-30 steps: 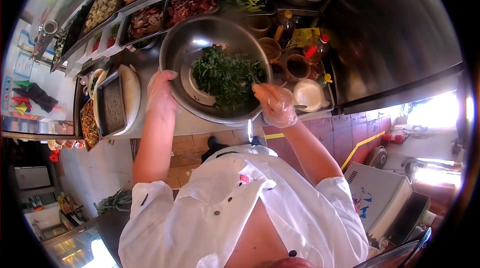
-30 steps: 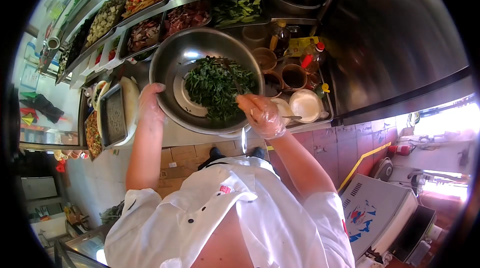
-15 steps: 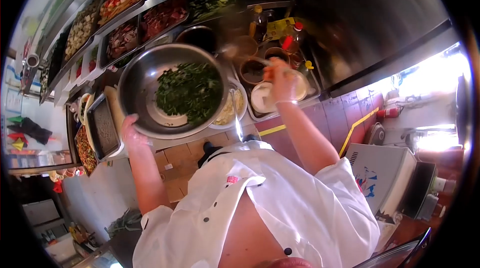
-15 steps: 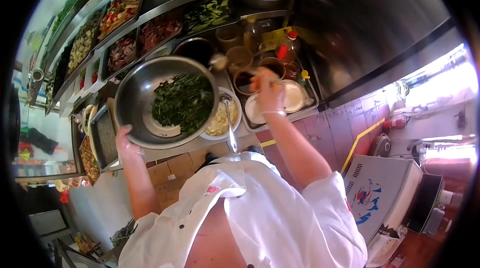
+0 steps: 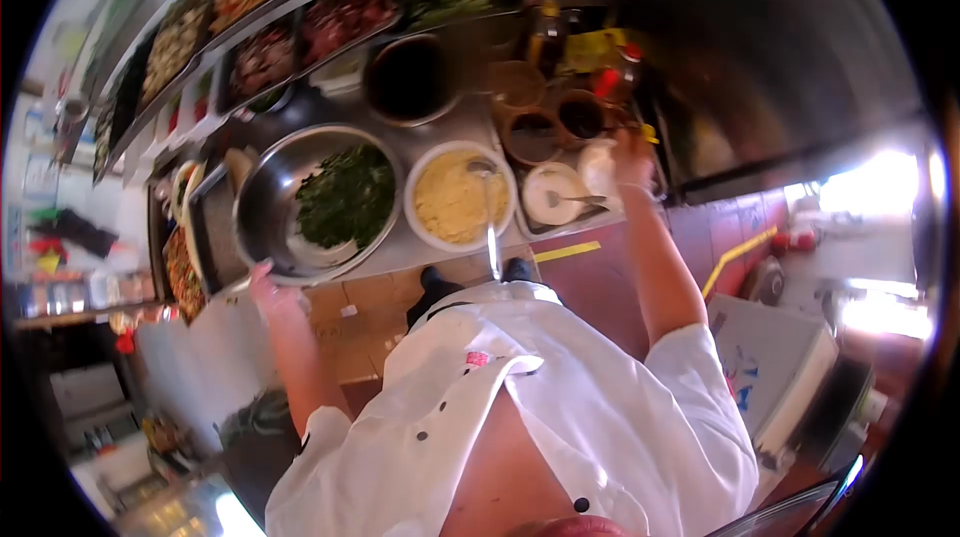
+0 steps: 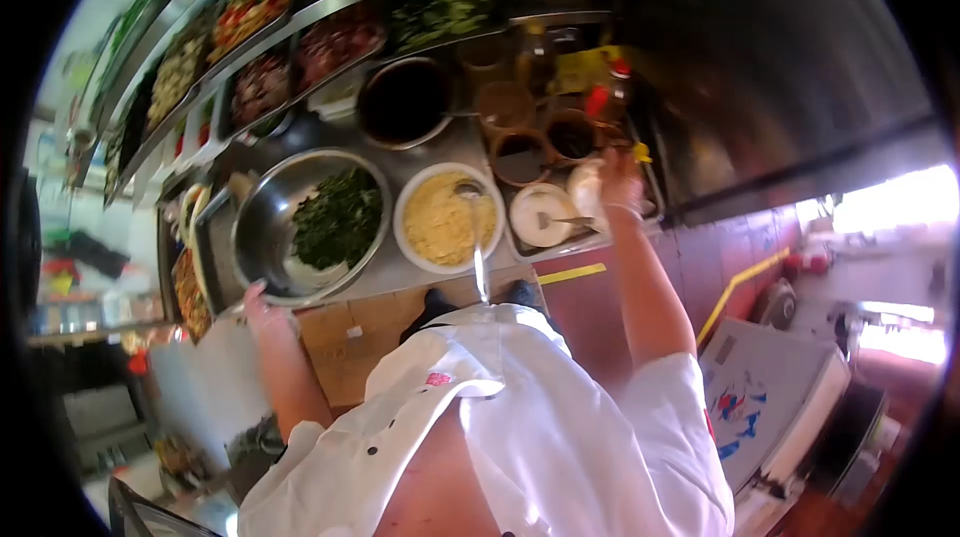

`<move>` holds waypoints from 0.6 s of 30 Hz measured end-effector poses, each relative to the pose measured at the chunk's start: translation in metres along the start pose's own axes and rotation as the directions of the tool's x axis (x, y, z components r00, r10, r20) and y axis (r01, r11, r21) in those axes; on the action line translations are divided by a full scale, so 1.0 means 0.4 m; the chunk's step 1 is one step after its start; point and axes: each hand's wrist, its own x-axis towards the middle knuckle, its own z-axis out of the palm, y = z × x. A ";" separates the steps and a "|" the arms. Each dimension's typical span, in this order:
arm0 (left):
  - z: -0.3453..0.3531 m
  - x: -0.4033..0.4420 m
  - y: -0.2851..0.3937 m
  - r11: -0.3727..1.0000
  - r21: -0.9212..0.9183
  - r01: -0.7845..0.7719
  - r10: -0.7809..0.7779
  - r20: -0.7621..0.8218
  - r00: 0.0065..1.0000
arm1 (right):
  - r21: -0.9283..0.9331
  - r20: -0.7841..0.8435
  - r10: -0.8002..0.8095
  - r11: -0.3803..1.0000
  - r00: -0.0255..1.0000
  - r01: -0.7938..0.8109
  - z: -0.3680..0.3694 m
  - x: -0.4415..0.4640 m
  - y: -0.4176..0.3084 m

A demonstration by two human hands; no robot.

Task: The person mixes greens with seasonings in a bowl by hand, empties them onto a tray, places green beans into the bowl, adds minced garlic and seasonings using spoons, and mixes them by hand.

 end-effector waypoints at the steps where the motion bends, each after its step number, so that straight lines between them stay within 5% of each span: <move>1: 0.008 -0.022 -0.004 0.992 0.091 0.088 -0.080 -0.094 0.992 | 0.206 -0.040 0.053 0.978 0.998 -0.043 -0.006 0.003 -0.038; 3: 0.000 -0.021 -0.055 0.980 0.197 0.037 0.017 -0.266 0.964 | 0.465 -0.113 0.112 0.884 0.987 -0.047 -0.038 -0.008 -0.081; 5: -0.062 0.015 -0.104 0.996 0.075 0.057 -0.023 -0.396 0.918 | 0.496 -0.160 0.097 0.868 0.982 -0.005 -0.055 -0.041 -0.110; 7: -0.115 0.052 -0.133 0.994 -0.082 0.073 -0.102 -0.441 0.892 | 0.295 -0.081 0.083 0.954 0.993 -0.056 -0.078 -0.145 -0.320; 8: -0.101 0.035 -0.128 0.994 -0.026 0.104 -0.104 -0.477 0.873 | 0.435 0.044 -0.004 0.900 0.999 -0.015 -0.050 -0.190 -0.363; 9: -0.080 0.017 -0.114 0.990 0.025 0.140 -0.108 -0.505 0.856 | 0.376 0.193 -0.068 0.926 0.979 -0.010 -0.021 -0.234 -0.409; 10: -0.082 0.012 -0.099 0.966 0.204 0.158 -0.037 -0.496 0.868 | 0.530 0.412 -0.132 0.839 0.901 -0.120 0.022 -0.284 -0.450; 12: -0.100 0.019 -0.056 0.817 0.545 0.189 0.084 -0.437 0.895 | 0.433 0.622 -0.183 0.891 0.761 -0.139 0.121 -0.379 -0.534; 13: -0.109 0.041 -0.021 0.702 0.688 0.184 0.147 -0.394 0.907 | 0.386 0.757 -0.133 0.881 0.640 -0.274 0.160 -0.410 -0.612; 15: -0.122 0.087 0.050 0.403 0.900 0.167 0.224 -0.274 0.935 | 0.328 0.869 -0.177 0.905 0.462 -0.271 0.268 -0.468 -0.715; 16: -0.081 0.071 0.077 0.452 0.892 0.024 0.253 -0.154 0.955 | 0.344 0.898 -0.219 0.891 0.382 -0.297 0.339 -0.498 -0.756; 18: -0.169 0.199 0.045 0.775 0.625 -0.093 0.018 0.126 0.992 | 0.311 0.899 -0.277 0.949 0.339 -0.052 0.488 -0.547 -0.845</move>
